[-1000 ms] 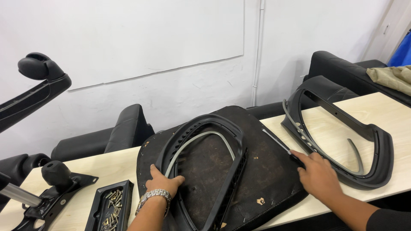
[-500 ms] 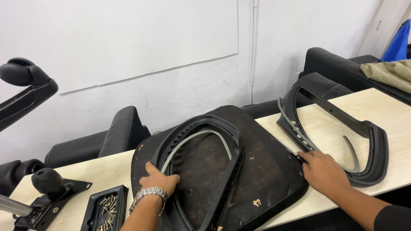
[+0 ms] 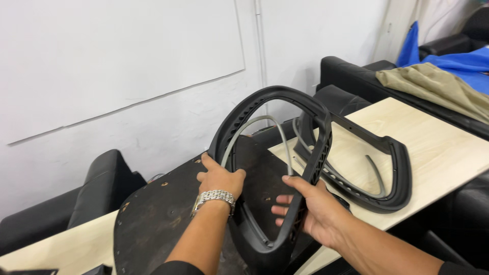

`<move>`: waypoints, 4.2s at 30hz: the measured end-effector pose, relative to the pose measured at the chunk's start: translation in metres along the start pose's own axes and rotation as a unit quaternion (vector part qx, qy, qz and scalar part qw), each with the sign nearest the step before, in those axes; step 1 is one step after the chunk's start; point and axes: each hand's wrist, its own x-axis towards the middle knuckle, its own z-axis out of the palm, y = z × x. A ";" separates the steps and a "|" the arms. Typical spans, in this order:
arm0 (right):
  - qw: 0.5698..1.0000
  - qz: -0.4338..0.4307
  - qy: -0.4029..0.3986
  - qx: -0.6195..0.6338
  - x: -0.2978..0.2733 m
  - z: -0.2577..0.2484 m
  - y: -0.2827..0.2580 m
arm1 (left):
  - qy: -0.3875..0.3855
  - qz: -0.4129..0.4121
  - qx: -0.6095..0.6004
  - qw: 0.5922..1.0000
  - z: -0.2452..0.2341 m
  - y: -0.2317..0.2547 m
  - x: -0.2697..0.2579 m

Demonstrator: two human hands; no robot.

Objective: The person uses a screwdriver to unscrew fasteners from an office chair seat and removes the black plastic seat mounting frame from the seat cushion. They then separate the frame parts, set the screwdriver down, and arrange the disassembled chair components, including the base, seat plate, and cushion, on the table.

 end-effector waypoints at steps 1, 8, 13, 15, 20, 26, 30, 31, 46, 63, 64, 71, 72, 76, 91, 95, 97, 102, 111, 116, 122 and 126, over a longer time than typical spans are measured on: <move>0.999 -0.036 0.016 0.031 0.009 -0.009 -0.007 | -0.012 0.004 -0.009 1.000 0.010 0.013 -0.002; 0.995 -0.035 0.082 -0.033 0.080 -0.132 -0.056 | -0.119 0.043 -0.029 0.992 0.090 0.102 -0.002; 0.982 -0.057 0.147 -0.100 0.118 -0.188 -0.085 | -0.170 -0.007 -0.113 0.979 0.163 0.138 0.010; 0.975 -0.056 0.168 -0.131 0.120 -0.197 -0.093 | -0.168 -0.047 -0.154 0.973 0.187 0.137 0.010; 0.936 -0.030 0.212 -0.281 0.123 -0.199 -0.099 | -0.238 -0.073 -0.264 0.932 0.206 0.123 0.014; 0.772 -0.075 0.297 -0.557 0.149 -0.193 -0.096 | -0.220 0.052 -0.119 0.967 0.182 0.107 0.016; 0.709 -0.119 0.309 -0.622 0.153 -0.207 -0.095 | -0.265 0.095 -0.126 0.951 0.176 0.092 0.021; 0.709 -0.102 0.311 -0.625 0.150 -0.215 -0.093 | -0.265 0.120 -0.113 0.950 0.178 0.087 0.020; 0.681 -0.295 0.356 -0.568 0.097 -0.188 -0.040 | -0.275 0.234 -0.039 0.932 0.185 0.073 0.000; 0.530 -0.575 0.106 -0.615 -0.005 -0.122 0.051 | -0.246 0.235 0.045 0.939 0.106 -0.052 -0.056; 0.533 -0.569 0.081 -0.621 -0.009 -0.127 0.059 | -0.238 0.237 0.035 0.941 0.102 -0.055 -0.063; 0.639 -0.350 0.040 -0.683 -0.034 -0.167 0.167 | -0.266 0.307 -0.084 0.910 0.106 -0.065 -0.133; 0.682 -0.232 0.055 -0.691 -0.038 -0.177 0.187 | -0.307 0.299 -0.091 0.899 0.110 -0.069 -0.145; 0.720 0.019 0.045 -0.692 -0.054 -0.229 0.263 | -0.384 0.353 -0.030 0.852 0.126 -0.081 -0.185; 0.743 0.225 0.461 -0.429 -0.247 -0.410 0.424 | -0.557 0.365 0.110 0.738 0.186 -0.104 -0.308; 0.742 0.229 0.561 -0.287 -0.258 -0.436 0.466 | -0.586 0.305 0.129 0.739 0.200 -0.111 -0.325; 0.753 0.226 0.595 -0.167 -0.257 -0.451 0.482 | -0.592 0.285 0.142 0.740 0.206 -0.113 -0.333; 0.863 0.303 0.403 0.037 -0.252 -0.468 0.494 | -0.574 0.296 0.158 0.747 0.222 -0.105 -0.350; 0.904 0.171 0.358 0.158 -0.206 -0.439 0.447 | -0.565 0.241 0.130 0.778 0.239 -0.093 -0.356; 0.889 0.142 0.415 0.132 -0.196 -0.408 0.373 | -0.517 0.254 0.191 0.795 0.248 -0.108 -0.321; 0.896 0.042 0.439 0.055 -0.246 -0.406 0.228 | -0.577 0.207 0.162 0.773 0.286 -0.139 -0.251; 0.882 0.046 0.464 0.072 -0.293 -0.408 0.163 | -0.689 0.092 0.072 0.716 0.340 -0.136 -0.232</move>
